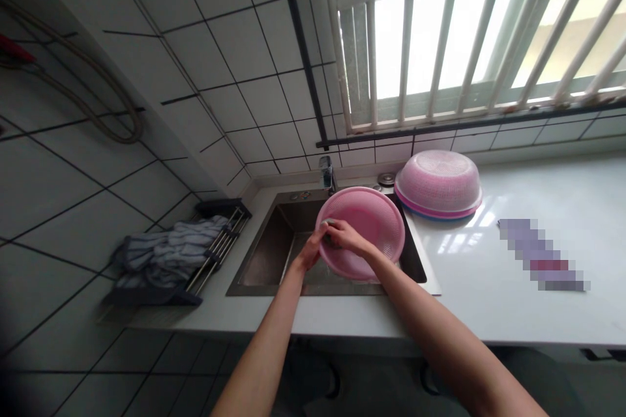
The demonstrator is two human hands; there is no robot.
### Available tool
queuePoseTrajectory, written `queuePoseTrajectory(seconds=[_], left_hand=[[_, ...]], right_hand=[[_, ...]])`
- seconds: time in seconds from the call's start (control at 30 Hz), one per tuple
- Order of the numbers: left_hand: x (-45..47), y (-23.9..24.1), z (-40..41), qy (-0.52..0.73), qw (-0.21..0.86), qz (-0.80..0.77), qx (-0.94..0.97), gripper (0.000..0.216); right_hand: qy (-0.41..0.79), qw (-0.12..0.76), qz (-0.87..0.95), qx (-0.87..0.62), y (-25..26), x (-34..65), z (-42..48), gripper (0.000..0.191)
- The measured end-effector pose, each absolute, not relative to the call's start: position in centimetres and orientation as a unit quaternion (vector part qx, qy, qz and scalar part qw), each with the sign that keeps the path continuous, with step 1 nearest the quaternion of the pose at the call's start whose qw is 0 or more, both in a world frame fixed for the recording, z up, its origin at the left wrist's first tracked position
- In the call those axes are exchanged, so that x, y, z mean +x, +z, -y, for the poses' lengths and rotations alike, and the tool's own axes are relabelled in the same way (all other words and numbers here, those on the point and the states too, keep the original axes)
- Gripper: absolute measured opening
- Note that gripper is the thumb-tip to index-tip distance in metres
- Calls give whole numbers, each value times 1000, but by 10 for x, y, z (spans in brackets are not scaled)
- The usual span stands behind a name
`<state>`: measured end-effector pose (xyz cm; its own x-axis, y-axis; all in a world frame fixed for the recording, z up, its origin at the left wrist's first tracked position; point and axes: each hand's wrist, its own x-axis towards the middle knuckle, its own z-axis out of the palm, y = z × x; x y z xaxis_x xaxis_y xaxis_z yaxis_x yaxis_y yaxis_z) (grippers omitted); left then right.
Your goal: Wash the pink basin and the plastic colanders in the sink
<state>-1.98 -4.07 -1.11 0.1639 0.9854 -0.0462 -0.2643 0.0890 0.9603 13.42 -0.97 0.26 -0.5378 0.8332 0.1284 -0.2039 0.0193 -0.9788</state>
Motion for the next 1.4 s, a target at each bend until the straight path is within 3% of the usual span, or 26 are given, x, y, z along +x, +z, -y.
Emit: queuePoseTrajectory(seconds=[0.07, 0.23, 0.3, 0.4, 0.57, 0.63, 0.83, 0.93, 1.0, 1.1, 1.17, 1.4], left_hand=[[-20, -10, 40, 505, 591, -421, 467, 78], [-16, 0, 45, 491, 514, -426, 560, 70], [-15, 3, 46, 490, 511, -423, 565, 72], [-16, 1, 46, 512, 539, -426, 516, 76], [-21, -4, 45, 542, 584, -421, 433, 83], [-21, -5, 44, 517, 602, -430, 430, 80], [-19, -9, 39, 536, 596, -411, 434, 69], [-18, -8, 39, 540, 589, -415, 434, 72], [-19, -6, 40, 550, 565, -427, 442, 72], [-21, -3, 41, 576, 535, -437, 437, 73], [-21, -2, 41, 587, 527, -440, 430, 72], [-15, -4, 41, 566, 572, -393, 445, 66]], right_hand=[[657, 390, 591, -259, -1, 131, 11, 37], [614, 550, 474, -309, 6, 158, -14, 35], [622, 567, 440, -313, 7, 167, -22, 36], [663, 510, 460, -299, 2, 164, -18, 33], [718, 305, 569, -261, -11, 136, 14, 21], [715, 269, 589, -265, -12, 132, 20, 19], [690, 467, 472, -290, -1, 149, -8, 28], [670, 484, 475, -302, -4, 151, -12, 28], [663, 424, 538, -302, -10, 144, -4, 23], [667, 249, 646, -276, -20, 131, 14, 19], [661, 211, 670, -265, -21, 129, 18, 20], [652, 496, 491, -296, 4, 152, -8, 31]])
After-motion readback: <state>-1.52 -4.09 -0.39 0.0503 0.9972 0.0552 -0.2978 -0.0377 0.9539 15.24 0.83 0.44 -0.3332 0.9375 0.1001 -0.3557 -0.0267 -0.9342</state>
